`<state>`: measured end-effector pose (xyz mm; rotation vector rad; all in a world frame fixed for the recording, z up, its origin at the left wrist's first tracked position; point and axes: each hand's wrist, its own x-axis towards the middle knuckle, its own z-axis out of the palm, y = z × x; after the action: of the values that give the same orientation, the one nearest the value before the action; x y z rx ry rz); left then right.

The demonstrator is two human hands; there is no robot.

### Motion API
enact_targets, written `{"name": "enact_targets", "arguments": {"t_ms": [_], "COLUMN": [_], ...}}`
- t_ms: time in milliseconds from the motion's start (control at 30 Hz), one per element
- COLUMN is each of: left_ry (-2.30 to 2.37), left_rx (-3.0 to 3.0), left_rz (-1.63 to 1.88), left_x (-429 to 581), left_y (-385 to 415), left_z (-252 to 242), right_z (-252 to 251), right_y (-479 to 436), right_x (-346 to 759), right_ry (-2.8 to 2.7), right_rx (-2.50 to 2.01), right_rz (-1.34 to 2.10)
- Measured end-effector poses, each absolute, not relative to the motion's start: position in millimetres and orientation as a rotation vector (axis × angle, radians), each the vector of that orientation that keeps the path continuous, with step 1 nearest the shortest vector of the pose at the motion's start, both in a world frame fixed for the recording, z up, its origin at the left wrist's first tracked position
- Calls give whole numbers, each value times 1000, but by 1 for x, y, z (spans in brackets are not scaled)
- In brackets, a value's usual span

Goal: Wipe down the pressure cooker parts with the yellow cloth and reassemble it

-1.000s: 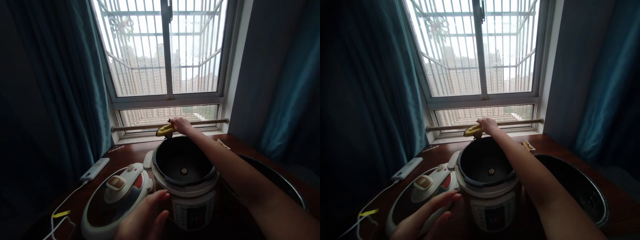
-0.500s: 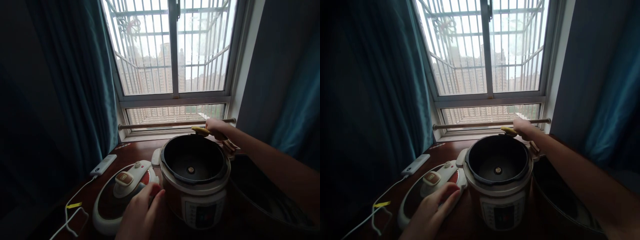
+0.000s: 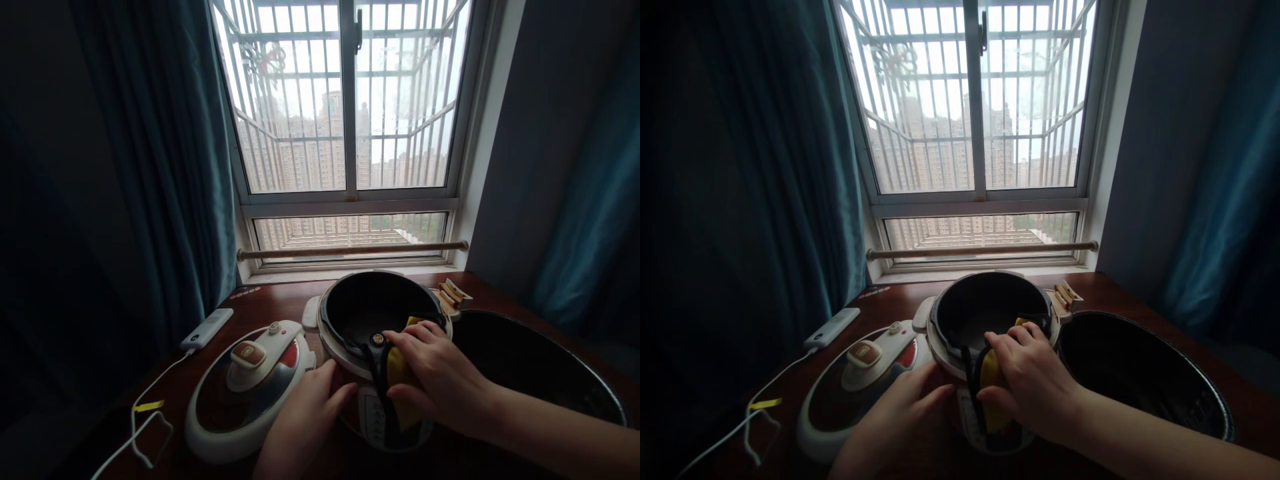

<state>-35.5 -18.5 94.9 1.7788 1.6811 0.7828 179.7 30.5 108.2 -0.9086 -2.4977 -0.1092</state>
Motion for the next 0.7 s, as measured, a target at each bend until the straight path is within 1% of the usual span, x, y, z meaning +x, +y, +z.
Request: {"name": "enact_targets", "arguments": {"t_ms": [167, 433, 700], "left_ry": [1554, 1725, 1731], "left_rx": [1767, 1797, 1761], "left_rz": [791, 720, 714], "left_x": [-35, -32, -38], "left_y": [-17, -12, -8], "left_z": [96, 92, 91], "right_z": [84, 78, 76], "right_y": [48, 80, 144], "right_x": [168, 171, 163], "right_ry": [-2442, -2355, -2387], "right_rx": [-774, -665, -758], "right_rz": [-320, -429, -481]}}
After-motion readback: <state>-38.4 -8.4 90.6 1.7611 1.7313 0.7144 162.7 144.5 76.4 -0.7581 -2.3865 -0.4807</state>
